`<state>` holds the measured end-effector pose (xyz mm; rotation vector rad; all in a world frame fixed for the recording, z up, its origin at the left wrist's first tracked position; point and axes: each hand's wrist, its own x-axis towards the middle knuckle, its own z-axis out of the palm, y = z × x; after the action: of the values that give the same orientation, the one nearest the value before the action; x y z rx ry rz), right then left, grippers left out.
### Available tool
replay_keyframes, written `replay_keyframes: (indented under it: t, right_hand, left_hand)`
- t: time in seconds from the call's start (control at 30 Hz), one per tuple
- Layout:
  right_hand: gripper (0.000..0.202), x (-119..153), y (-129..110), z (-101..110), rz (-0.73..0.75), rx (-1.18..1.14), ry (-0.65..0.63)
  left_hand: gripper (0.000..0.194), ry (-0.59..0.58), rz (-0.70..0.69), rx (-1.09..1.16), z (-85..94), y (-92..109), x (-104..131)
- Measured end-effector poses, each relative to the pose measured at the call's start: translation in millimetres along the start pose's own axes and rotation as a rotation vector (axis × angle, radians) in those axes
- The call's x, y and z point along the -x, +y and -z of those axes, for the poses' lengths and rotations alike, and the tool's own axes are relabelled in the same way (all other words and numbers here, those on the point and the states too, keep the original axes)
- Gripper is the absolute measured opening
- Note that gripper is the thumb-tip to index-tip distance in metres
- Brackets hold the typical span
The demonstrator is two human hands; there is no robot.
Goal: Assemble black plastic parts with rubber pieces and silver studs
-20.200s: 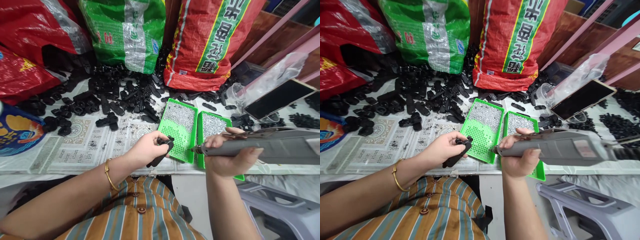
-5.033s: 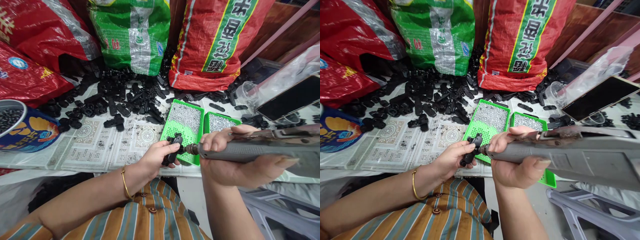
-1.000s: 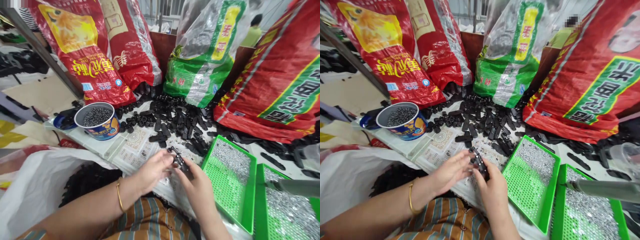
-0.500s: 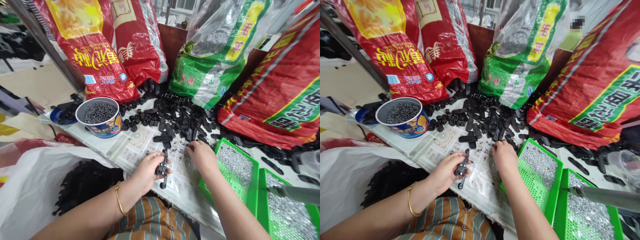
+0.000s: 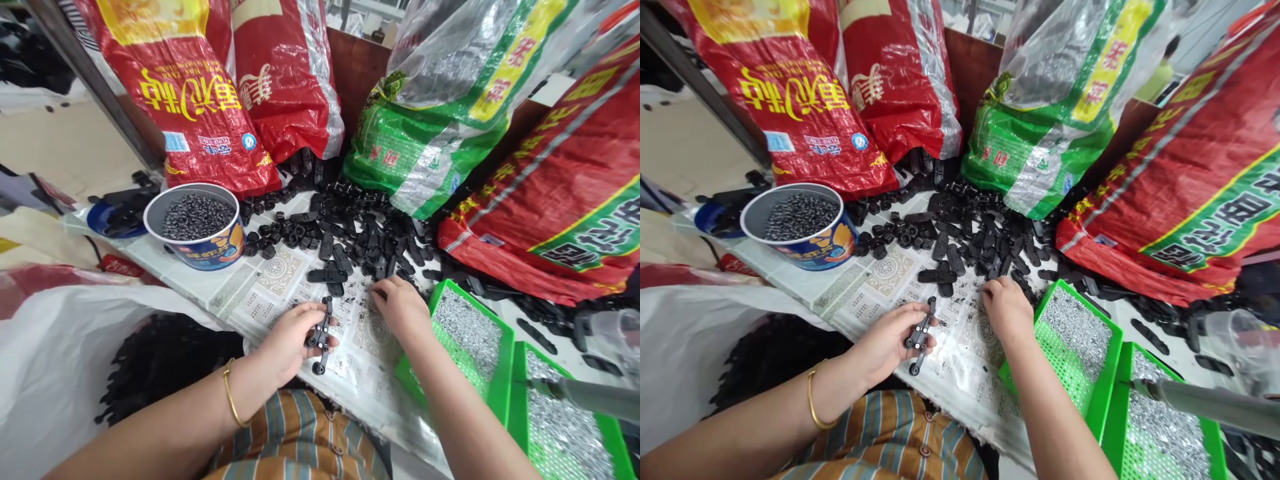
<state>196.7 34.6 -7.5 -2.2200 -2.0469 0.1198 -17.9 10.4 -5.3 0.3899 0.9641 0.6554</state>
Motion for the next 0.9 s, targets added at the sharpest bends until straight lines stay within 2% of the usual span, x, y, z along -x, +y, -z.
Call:
replay_keyframes:
  t: [0.1, 0.2, 0.33, 0.43, 0.57, 0.73, 0.8, 0.9]
  right_hand:
    - [0.014, 1, 6, 1, -0.049, -0.07, 0.023]
    - [0.019, 7, 9, 4, -0.165, -0.178, 0.065]
    - [0.027, 26, -3, 6, -0.281, -0.537, 0.023]
    - [0.026, 44, -21, 6, -0.204, -0.671, 0.079]
    - [0.04, 65, -38, 4, 0.004, -0.473, 0.199]
    - [0.045, 77, -41, 1, 0.102, -0.302, 0.274]
    - [0.046, 78, -40, 0, 0.106, -0.389, 0.267]
    - [0.043, 79, -39, -1, 0.02, -0.711, 0.19]
  left_hand:
    - [0.016, 0.0, -0.003, -0.004, 2.5, 0, 0]
    - [0.016, 0.003, -0.008, -0.013, 3.3, 0, -1]
    - [0.016, -0.049, -0.032, -0.035, -4.5, 3, -2]
    - [0.015, -0.076, -0.033, -0.043, -16.1, 5, -3]
    - [0.018, -0.067, -0.017, -0.097, -29.6, 3, -4]
    - [0.02, -0.033, -0.026, -0.184, -38.3, -2, -3]
    - [0.02, -0.012, -0.052, -0.208, -40.5, -3, -3]
    - [0.021, 0.02, -0.075, -0.222, -42.2, -4, -4]
